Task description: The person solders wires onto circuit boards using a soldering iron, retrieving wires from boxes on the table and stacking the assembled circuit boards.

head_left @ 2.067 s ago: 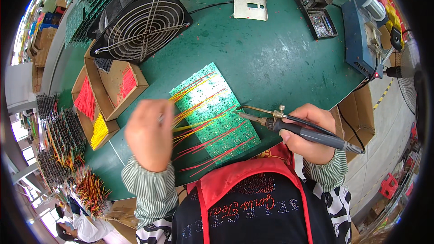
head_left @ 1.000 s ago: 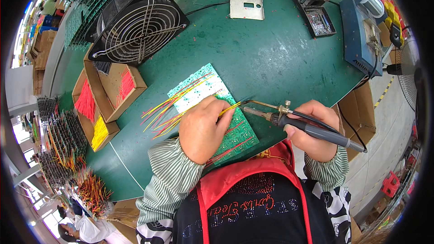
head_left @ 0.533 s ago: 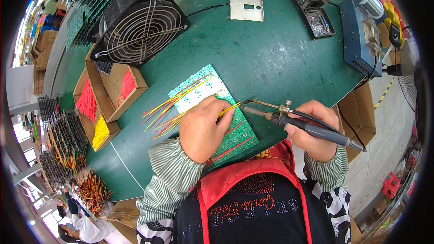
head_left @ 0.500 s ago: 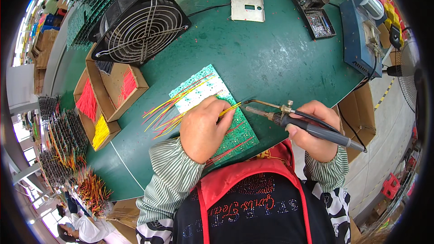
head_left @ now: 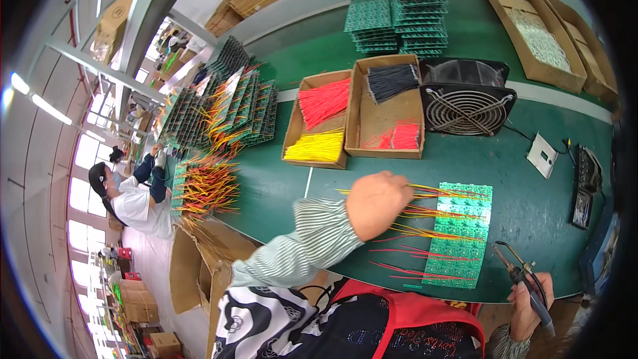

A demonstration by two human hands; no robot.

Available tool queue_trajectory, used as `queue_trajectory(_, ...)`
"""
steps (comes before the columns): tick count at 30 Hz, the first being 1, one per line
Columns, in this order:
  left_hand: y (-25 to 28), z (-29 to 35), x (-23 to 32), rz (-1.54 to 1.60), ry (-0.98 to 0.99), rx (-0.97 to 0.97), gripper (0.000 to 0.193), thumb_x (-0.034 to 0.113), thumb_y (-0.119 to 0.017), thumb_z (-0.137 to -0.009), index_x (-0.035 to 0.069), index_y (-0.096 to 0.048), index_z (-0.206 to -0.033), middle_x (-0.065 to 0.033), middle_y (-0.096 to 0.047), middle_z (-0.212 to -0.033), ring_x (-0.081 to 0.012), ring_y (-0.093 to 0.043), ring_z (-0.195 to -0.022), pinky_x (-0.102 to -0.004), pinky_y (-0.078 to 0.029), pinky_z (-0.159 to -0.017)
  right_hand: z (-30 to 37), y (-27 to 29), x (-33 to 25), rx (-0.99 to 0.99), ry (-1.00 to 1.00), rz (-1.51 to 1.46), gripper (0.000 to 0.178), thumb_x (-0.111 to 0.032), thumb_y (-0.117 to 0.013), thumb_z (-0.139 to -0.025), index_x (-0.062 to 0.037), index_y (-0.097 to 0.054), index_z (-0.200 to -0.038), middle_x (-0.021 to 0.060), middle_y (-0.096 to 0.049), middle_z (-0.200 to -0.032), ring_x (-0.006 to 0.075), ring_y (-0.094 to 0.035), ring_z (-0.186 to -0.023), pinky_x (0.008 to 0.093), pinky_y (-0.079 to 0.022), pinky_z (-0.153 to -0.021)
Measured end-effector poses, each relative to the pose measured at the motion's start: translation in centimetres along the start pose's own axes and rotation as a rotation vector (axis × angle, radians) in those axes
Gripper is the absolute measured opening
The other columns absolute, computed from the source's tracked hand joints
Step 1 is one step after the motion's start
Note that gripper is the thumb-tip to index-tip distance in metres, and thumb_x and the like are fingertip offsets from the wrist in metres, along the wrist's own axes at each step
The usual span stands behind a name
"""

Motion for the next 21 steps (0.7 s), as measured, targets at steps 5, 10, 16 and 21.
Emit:
queue_trajectory(5, 1.4, 3.9, -2.7, -0.492, 0.114, -0.231, 0.014, 0.01, -0.061, -0.065, 0.005, -0.064, -0.078, -0.0072, -0.057, -0.073, -0.0236, -0.059, -0.073, -0.0339, -0.049, -0.048, -0.3, -0.6, -0.1, -0.039, 0.032, -0.009, 0.023, -0.02, -0.061, -0.083, -0.0007, -0.05, -0.09, 0.0065, -0.056, -0.065, 0.0092, -0.048, -0.05, 0.0206, -0.039, -0.047)
queue_trajectory(10, -1.5, 6.1, -4.7, -0.595, 0.203, -0.323, 0.009, 0.01, -0.061, -0.065, 0.006, -0.065, -0.072, -0.0058, -0.057, -0.07, -0.0229, -0.06, -0.071, -0.0332, -0.048, -0.045, 0.0, -1.3, -0.7, -0.056, 0.049, -0.004, 0.024, -0.02, -0.061, -0.084, -0.0007, -0.049, -0.092, 0.0069, -0.056, -0.066, 0.0095, -0.049, -0.05, 0.0204, -0.038, -0.047)
queue_trajectory(16, 1.1, 5.4, -3.8, -0.433, 0.197, -0.174, 0.008, 0.011, -0.06, -0.07, 0.008, -0.063, -0.077, -0.0077, -0.058, -0.071, -0.0251, -0.061, -0.068, -0.0363, -0.05, -0.052, 1.2, -1.1, -0.7, -0.057, 0.079, 0.012, 0.026, -0.022, -0.062, -0.083, -0.0009, -0.049, -0.092, 0.0071, -0.056, -0.065, 0.0097, -0.05, -0.05, 0.0206, -0.038, -0.047)
queue_trajectory(21, 1.0, 3.9, 1.5, 0.277, 0.008, 0.018, 0.013, 0.018, -0.06, -0.083, 0.006, -0.06, -0.083, -0.0105, -0.06, -0.075, -0.0286, -0.061, -0.07, -0.0396, -0.049, -0.06, 2.9, -1.0, -2.1, -0.06, -0.026, -0.065, 0.021, -0.011, -0.066, -0.074, -0.0005, -0.053, -0.087, 0.0054, -0.058, -0.064, 0.0104, -0.056, -0.054, 0.023, -0.046, -0.052)
Point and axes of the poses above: each hand's wrist, its own z-axis away from the middle knuckle, its own y-axis out of the back of the hand, x = y × z, the point moved 1 cm from there along -z, towards the middle knuckle
